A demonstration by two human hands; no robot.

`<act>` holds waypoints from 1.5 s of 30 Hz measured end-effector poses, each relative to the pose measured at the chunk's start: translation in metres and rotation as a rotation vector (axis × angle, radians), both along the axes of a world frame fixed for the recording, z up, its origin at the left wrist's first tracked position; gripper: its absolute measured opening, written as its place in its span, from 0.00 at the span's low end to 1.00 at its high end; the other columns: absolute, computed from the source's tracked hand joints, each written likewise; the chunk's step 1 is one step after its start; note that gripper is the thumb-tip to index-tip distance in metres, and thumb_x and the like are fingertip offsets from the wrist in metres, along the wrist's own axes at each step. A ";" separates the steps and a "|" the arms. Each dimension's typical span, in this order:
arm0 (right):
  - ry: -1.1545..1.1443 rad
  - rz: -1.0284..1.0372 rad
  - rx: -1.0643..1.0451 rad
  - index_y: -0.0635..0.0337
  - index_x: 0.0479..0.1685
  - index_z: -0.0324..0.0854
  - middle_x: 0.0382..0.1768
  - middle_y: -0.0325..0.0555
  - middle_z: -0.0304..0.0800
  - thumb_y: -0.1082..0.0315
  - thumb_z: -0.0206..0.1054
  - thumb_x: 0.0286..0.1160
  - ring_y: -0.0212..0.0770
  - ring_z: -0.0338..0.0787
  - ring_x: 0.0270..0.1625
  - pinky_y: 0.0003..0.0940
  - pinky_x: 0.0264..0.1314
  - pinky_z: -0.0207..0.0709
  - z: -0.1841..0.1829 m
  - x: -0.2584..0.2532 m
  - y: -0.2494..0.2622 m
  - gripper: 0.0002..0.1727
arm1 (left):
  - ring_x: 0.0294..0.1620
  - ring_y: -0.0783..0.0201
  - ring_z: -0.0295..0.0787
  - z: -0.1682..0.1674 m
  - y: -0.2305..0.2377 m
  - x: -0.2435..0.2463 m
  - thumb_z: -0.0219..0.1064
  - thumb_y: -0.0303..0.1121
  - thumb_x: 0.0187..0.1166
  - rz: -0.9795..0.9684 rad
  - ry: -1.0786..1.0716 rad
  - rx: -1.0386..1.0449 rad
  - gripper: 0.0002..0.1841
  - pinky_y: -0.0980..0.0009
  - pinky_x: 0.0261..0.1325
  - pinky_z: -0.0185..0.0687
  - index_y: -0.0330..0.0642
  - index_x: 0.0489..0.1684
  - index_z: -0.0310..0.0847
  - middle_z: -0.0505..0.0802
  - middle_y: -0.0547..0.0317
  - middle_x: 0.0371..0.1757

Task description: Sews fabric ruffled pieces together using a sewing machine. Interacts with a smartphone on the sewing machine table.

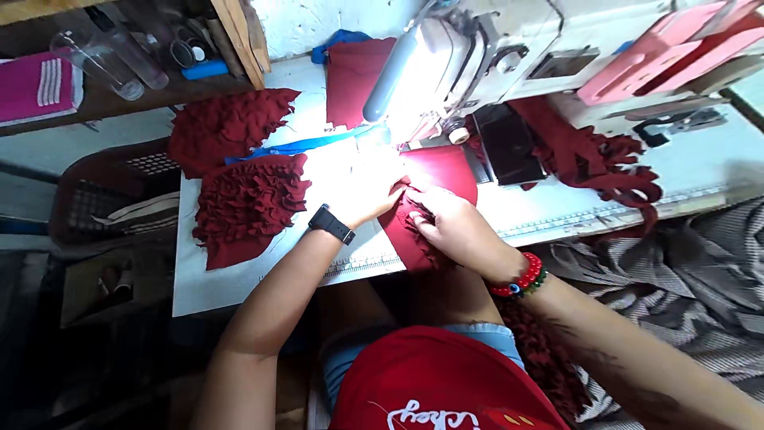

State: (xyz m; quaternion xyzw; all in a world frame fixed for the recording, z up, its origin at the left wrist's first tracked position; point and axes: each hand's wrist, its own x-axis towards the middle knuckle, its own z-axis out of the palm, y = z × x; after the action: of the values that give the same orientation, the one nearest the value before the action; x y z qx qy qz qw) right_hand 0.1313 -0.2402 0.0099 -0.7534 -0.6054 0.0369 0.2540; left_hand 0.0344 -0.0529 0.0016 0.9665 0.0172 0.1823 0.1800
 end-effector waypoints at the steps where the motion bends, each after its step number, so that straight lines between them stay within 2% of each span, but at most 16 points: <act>1: 0.005 0.004 0.019 0.65 0.53 0.89 0.42 0.53 0.86 0.70 0.66 0.76 0.51 0.89 0.46 0.50 0.45 0.85 -0.001 0.001 0.000 0.12 | 0.64 0.50 0.88 0.001 0.000 0.001 0.64 0.35 0.83 0.005 0.000 0.000 0.11 0.48 0.69 0.77 0.43 0.47 0.92 0.94 0.50 0.55; 3: 0.011 0.012 0.026 0.64 0.49 0.91 0.39 0.51 0.85 0.71 0.66 0.74 0.48 0.88 0.44 0.47 0.43 0.84 -0.002 0.001 0.000 0.11 | 0.64 0.49 0.87 0.002 0.001 0.001 0.61 0.37 0.85 0.041 -0.035 0.012 0.13 0.48 0.69 0.76 0.40 0.45 0.91 0.93 0.48 0.54; 5: 0.005 0.010 0.009 0.62 0.55 0.92 0.42 0.51 0.85 0.73 0.67 0.73 0.49 0.88 0.45 0.47 0.44 0.85 -0.003 0.001 -0.001 0.15 | 0.62 0.50 0.88 0.000 0.003 0.002 0.58 0.38 0.87 0.057 -0.073 -0.030 0.15 0.49 0.67 0.78 0.38 0.45 0.90 0.93 0.47 0.53; 11: -0.009 0.006 -0.029 0.59 0.58 0.92 0.48 0.54 0.86 0.74 0.67 0.73 0.51 0.90 0.45 0.50 0.43 0.86 -0.002 -0.001 -0.003 0.16 | 0.68 0.50 0.86 0.012 0.010 0.004 0.62 0.38 0.84 -0.010 0.102 0.009 0.14 0.47 0.74 0.73 0.48 0.56 0.92 0.93 0.51 0.60; 15: 0.011 0.031 0.013 0.60 0.56 0.92 0.45 0.53 0.86 0.73 0.65 0.71 0.50 0.89 0.45 0.49 0.42 0.85 -0.005 0.002 -0.004 0.17 | 0.53 0.53 0.91 0.017 0.014 0.006 0.59 0.40 0.87 -0.039 0.029 0.031 0.15 0.51 0.59 0.81 0.45 0.45 0.93 0.94 0.52 0.45; 17: 0.056 0.038 0.057 0.62 0.52 0.91 0.43 0.51 0.87 0.71 0.63 0.73 0.48 0.89 0.47 0.46 0.47 0.85 -0.008 0.005 -0.004 0.14 | 0.55 0.53 0.91 0.024 0.015 0.006 0.62 0.35 0.83 -0.060 0.071 0.038 0.13 0.49 0.59 0.82 0.50 0.53 0.94 0.95 0.53 0.49; 19: 0.123 0.020 0.080 0.64 0.47 0.90 0.43 0.50 0.87 0.70 0.61 0.77 0.46 0.89 0.49 0.44 0.52 0.84 -0.007 0.008 -0.002 0.12 | 0.56 0.49 0.90 0.030 0.014 0.005 0.64 0.32 0.75 -0.091 0.130 0.040 0.14 0.46 0.58 0.80 0.49 0.53 0.93 0.93 0.50 0.51; 22: 0.323 -0.067 -0.019 0.60 0.59 0.89 0.51 0.47 0.94 0.68 0.59 0.83 0.40 0.91 0.52 0.44 0.59 0.84 0.004 0.013 -0.002 0.16 | 0.60 0.49 0.88 0.026 0.013 0.005 0.67 0.37 0.77 -0.087 0.129 0.055 0.10 0.46 0.64 0.77 0.48 0.46 0.93 0.93 0.51 0.50; 23: 0.391 -0.102 -0.057 0.58 0.62 0.87 0.46 0.44 0.94 0.68 0.58 0.84 0.37 0.91 0.45 0.43 0.52 0.84 0.007 0.016 -0.001 0.16 | 0.60 0.50 0.88 0.021 0.013 0.005 0.67 0.37 0.78 -0.083 0.087 0.069 0.09 0.47 0.66 0.77 0.48 0.45 0.93 0.94 0.52 0.50; 25: 0.482 -0.140 -0.095 0.56 0.54 0.87 0.26 0.39 0.87 0.68 0.57 0.85 0.32 0.84 0.25 0.35 0.30 0.80 0.009 0.023 0.000 0.12 | 0.60 0.52 0.88 0.016 0.014 0.005 0.66 0.37 0.80 -0.079 0.039 0.069 0.10 0.50 0.67 0.77 0.48 0.44 0.94 0.94 0.54 0.50; 26: 0.503 -0.131 -0.105 0.56 0.51 0.87 0.23 0.38 0.86 0.67 0.57 0.87 0.31 0.82 0.23 0.33 0.27 0.78 0.011 0.025 -0.001 0.11 | 0.61 0.53 0.88 0.016 0.015 0.004 0.65 0.37 0.81 -0.080 0.029 0.054 0.10 0.50 0.68 0.76 0.48 0.44 0.94 0.94 0.54 0.51; 31: 0.386 -0.157 -0.109 0.55 0.49 0.87 0.33 0.47 0.88 0.48 0.68 0.83 0.44 0.87 0.35 0.50 0.38 0.79 0.024 0.021 0.002 0.19 | 0.62 0.55 0.88 0.009 0.011 0.000 0.64 0.36 0.82 -0.046 -0.012 -0.040 0.10 0.53 0.68 0.78 0.43 0.42 0.92 0.94 0.53 0.54; 35: 0.272 -0.189 -0.034 0.60 0.37 0.85 0.28 0.51 0.84 0.50 0.66 0.85 0.50 0.85 0.32 0.52 0.33 0.75 0.019 0.017 0.004 0.20 | 0.61 0.53 0.90 -0.007 0.003 -0.003 0.63 0.32 0.84 -0.022 -0.010 -0.065 0.11 0.52 0.69 0.79 0.38 0.48 0.92 0.95 0.49 0.54; 37: 0.261 -0.190 -0.041 0.66 0.41 0.86 0.35 0.57 0.85 0.56 0.67 0.84 0.56 0.87 0.40 0.57 0.42 0.78 0.018 0.016 0.005 0.18 | 0.62 0.53 0.90 -0.009 0.002 -0.003 0.63 0.32 0.83 -0.030 -0.047 0.016 0.11 0.51 0.72 0.78 0.39 0.47 0.92 0.95 0.50 0.53; 41: 0.287 -0.209 -0.039 0.63 0.37 0.85 0.27 0.53 0.83 0.62 0.66 0.84 0.51 0.84 0.29 0.52 0.31 0.75 0.020 0.011 0.005 0.12 | 0.61 0.54 0.90 -0.005 0.005 -0.004 0.63 0.33 0.84 -0.042 -0.035 0.027 0.10 0.52 0.71 0.78 0.42 0.45 0.92 0.95 0.53 0.50; 45: 0.247 -0.237 -0.033 0.58 0.44 0.84 0.30 0.51 0.85 0.56 0.69 0.83 0.51 0.85 0.31 0.54 0.32 0.76 0.016 0.007 0.008 0.14 | 0.65 0.53 0.87 -0.005 0.008 -0.003 0.63 0.34 0.84 -0.034 -0.052 0.005 0.10 0.52 0.72 0.76 0.44 0.46 0.91 0.93 0.52 0.54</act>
State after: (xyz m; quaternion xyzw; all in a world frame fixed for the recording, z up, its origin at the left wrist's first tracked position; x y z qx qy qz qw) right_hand 0.1383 -0.2321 0.0255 -0.8133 -0.4759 0.1088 0.3166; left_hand 0.0311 -0.0450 -0.0030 0.9620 -0.0044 0.2042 0.1810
